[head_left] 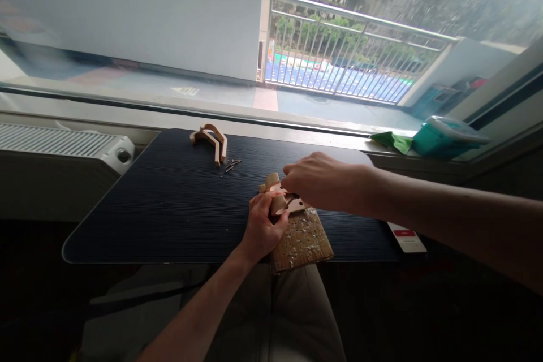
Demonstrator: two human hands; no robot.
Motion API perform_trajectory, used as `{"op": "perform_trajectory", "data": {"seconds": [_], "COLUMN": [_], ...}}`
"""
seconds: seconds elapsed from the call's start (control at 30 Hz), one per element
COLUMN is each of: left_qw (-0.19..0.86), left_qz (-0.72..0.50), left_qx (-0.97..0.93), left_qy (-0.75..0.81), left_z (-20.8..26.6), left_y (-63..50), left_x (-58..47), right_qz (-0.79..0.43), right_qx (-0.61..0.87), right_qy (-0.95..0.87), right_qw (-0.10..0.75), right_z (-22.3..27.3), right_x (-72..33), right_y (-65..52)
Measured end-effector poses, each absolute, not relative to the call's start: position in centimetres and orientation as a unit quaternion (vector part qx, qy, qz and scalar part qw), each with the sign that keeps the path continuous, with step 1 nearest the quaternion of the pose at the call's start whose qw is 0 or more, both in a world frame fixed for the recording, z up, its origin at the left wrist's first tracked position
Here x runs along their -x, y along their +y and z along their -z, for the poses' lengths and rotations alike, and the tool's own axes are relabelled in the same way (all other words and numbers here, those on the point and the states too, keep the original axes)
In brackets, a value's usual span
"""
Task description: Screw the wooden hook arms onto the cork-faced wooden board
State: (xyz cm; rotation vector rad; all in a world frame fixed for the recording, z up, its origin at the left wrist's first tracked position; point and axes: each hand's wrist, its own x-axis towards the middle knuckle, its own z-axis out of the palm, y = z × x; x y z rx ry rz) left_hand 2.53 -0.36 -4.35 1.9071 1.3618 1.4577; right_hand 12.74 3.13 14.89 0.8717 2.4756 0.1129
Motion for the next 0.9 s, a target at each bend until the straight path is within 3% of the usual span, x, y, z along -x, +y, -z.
{"op": "perform_trajectory", "data": {"seconds": [0.9], "left_qw": [0.198], "left_qz": [-0.513], "left_qx": [-0.682], "left_qy": [0.481], "left_z": [4.0], "left_y": [-0.4], "left_x": [-2.5], "right_qz": [0.010], "right_qx": [-0.390], "right_qy": [0.881], "right_qw": [0.266], "right_z": [-14.5], "right_x": [-13.5], "right_y": [4.3]}}
